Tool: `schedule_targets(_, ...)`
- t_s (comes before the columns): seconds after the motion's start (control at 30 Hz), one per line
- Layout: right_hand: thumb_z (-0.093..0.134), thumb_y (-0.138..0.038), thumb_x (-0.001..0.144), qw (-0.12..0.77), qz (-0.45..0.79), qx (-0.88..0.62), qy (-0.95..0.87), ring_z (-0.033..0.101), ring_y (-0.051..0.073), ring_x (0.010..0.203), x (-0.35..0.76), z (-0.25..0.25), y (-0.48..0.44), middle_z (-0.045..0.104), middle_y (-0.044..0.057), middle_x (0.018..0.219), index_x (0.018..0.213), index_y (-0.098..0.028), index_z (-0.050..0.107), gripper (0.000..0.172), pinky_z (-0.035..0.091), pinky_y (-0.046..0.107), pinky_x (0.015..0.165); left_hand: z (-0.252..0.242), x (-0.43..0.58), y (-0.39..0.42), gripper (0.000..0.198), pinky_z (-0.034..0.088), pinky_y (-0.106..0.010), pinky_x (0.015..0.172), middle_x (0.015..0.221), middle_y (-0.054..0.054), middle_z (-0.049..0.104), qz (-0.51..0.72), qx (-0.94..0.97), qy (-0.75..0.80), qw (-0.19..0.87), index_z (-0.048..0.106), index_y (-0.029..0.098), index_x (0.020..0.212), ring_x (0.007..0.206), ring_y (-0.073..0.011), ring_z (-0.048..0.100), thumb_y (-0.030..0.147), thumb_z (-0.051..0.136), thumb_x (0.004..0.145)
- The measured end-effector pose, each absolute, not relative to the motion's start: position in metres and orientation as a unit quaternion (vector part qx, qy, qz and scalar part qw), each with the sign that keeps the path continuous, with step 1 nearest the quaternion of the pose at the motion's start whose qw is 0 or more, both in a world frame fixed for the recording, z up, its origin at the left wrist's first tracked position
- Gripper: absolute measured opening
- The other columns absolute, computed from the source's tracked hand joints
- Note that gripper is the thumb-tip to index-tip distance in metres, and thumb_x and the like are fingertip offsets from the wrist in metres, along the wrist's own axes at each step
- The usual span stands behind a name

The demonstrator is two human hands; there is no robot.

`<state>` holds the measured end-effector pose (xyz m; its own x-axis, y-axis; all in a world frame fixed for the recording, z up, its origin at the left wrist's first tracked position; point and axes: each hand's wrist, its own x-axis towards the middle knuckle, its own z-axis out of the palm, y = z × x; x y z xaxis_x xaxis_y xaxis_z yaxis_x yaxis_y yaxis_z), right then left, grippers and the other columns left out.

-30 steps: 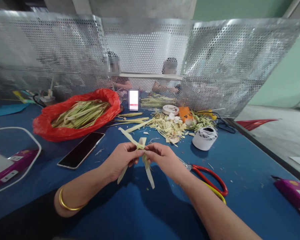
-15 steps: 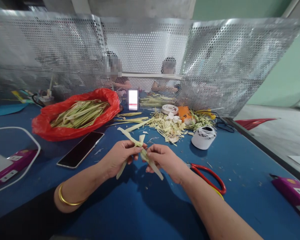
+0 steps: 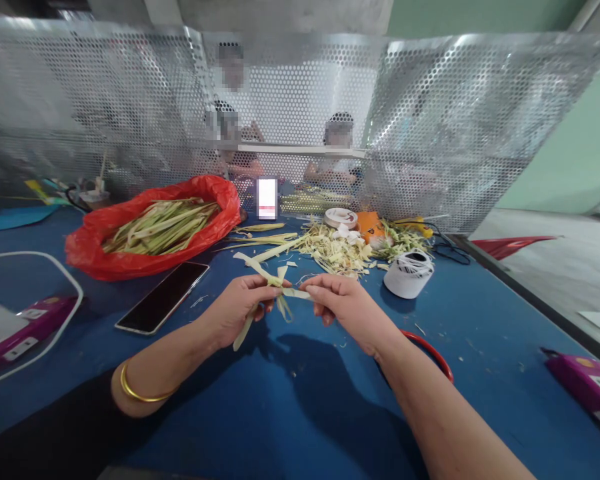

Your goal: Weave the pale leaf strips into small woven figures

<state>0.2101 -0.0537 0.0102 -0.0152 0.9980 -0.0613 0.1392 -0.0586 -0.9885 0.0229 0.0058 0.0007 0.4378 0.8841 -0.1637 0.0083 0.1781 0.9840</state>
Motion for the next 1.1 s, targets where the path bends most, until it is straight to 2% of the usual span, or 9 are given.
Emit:
schedule_targets(0.17, 0.064, -0.043, 0.077, 0.478, 0.455, -0.543, -0.519, 0.043, 0.008, 0.045, 0.214, 0.014, -0.054, 0.052, -0.005, 0.054, 0.092, -0.017, 0.070, 0.030, 0.034, 0.021, 0.045, 0.001, 0.022, 0.007, 0.015, 0.028, -0.020, 0.041, 0.054, 0.003, 0.053, 0.327, 0.577, 0.421, 0.619, 0.069, 0.012, 0.076, 0.048, -0.0074, 0.043, 0.025, 0.068, 0.069)
schedule_targets(0.33, 0.062, -0.039, 0.077, 0.443, 0.360, -0.591, -0.570, 0.049, 0.010, 0.045, 0.214, 0.012, -0.052, 0.056, -0.004, 0.054, 0.082, -0.018, 0.069, 0.023, 0.038, 0.024, 0.048, 0.002, 0.023, 0.002, 0.021, 0.025, -0.020, 0.042, 0.049, 0.004, 0.050, 0.299, 0.615, 0.427, 0.592, 0.069, 0.011, 0.083, 0.044, -0.0070, 0.039, 0.029, 0.065, 0.072)
schedule_targets(0.53, 0.064, -0.042, 0.076, 0.355, 0.489, -0.534, -0.592, 0.055, 0.012, 0.055, 0.201, 0.003, -0.054, 0.064, 0.001, 0.072, 0.085, -0.016, 0.065, 0.027, 0.043, 0.025, 0.054, 0.000, 0.025, -0.003, 0.020, 0.032, -0.022, 0.049, 0.060, 0.002, 0.058, 0.300, 0.665, 0.411, 0.547, 0.071, 0.012, 0.083, 0.050, -0.0085, 0.044, 0.027, 0.062, 0.072)
schedule_targets(0.6, 0.067, -0.040, 0.075, 0.346, 0.441, -0.556, -0.614, 0.050, 0.011, 0.055, 0.197, -0.002, -0.054, 0.059, -0.002, 0.065, 0.087, -0.018, 0.065, 0.025, 0.039, 0.024, 0.050, -0.004, 0.025, -0.003, 0.019, 0.034, -0.022, 0.051, 0.059, 0.002, 0.057, 0.295, 0.687, 0.405, 0.526, 0.071, 0.012, 0.081, 0.051, -0.0095, 0.045, 0.027, 0.062, 0.073)
schedule_targets(0.7, 0.062, -0.035, 0.080, 0.339, 0.290, -0.597, -0.667, 0.044, 0.012, 0.053, 0.197, -0.005, -0.055, 0.053, -0.004, 0.057, 0.082, -0.021, 0.065, 0.014, 0.031, 0.024, 0.049, -0.008, 0.024, -0.001, 0.018, 0.033, -0.022, 0.052, 0.054, 0.003, 0.054, 0.288, 0.717, 0.402, 0.491, 0.071, 0.014, 0.079, 0.052, -0.0112, 0.045, 0.027, 0.060, 0.074)
schedule_targets(0.83, 0.054, -0.030, 0.086, 0.306, 0.173, -0.590, -0.727, 0.050, 0.015, 0.061, 0.201, 0.000, -0.056, 0.059, -0.001, 0.063, 0.067, -0.022, 0.060, 0.021, 0.032, 0.027, 0.056, -0.009, 0.023, 0.002, 0.020, 0.032, -0.022, 0.053, 0.057, 0.002, 0.057, 0.283, 0.740, 0.399, 0.462, 0.074, 0.016, 0.085, 0.056, -0.0129, 0.047, 0.029, 0.061, 0.076)
schedule_targets(0.93, 0.053, -0.025, 0.085, 0.302, 0.134, -0.575, -0.748, 0.052, 0.016, 0.065, 0.201, 0.002, -0.056, 0.059, 0.000, 0.065, 0.066, -0.022, 0.055, 0.019, 0.035, 0.028, 0.063, -0.007, 0.022, 0.002, 0.019, 0.034, -0.022, 0.056, 0.065, 0.000, 0.063, 0.286, 0.755, 0.393, 0.441, 0.075, 0.016, 0.084, 0.062, -0.0140, 0.050, 0.027, 0.061, 0.076)
schedule_targets(1.0, 0.051, -0.023, 0.085, 0.314, 0.152, -0.573, -0.741, 0.053, 0.017, 0.067, 0.199, 0.000, -0.056, 0.061, 0.000, 0.068, 0.069, -0.022, 0.053, 0.016, 0.036, 0.029, 0.065, -0.006, 0.023, 0.001, 0.018, 0.035, -0.022, 0.057, 0.066, 0.000, 0.063, 0.285, 0.762, 0.393, 0.429, 0.074, 0.016, 0.081, 0.063, -0.0139, 0.051, 0.025, 0.060, 0.076)
schedule_targets(1.1, 0.047, -0.026, 0.088, 0.348, 0.273, -0.574, -0.689, 0.053, 0.016, 0.061, 0.194, -0.008, -0.055, 0.060, -0.002, 0.065, 0.076, -0.023, 0.052, 0.013, 0.037, 0.027, 0.059, -0.006, 0.023, -0.001, 0.018, 0.033, -0.022, 0.053, 0.057, 0.002, 0.057, 0.273, 0.761, 0.407, 0.426, 0.072, 0.015, 0.080, 0.055, -0.0129, 0.048, 0.025, 0.057, 0.078)
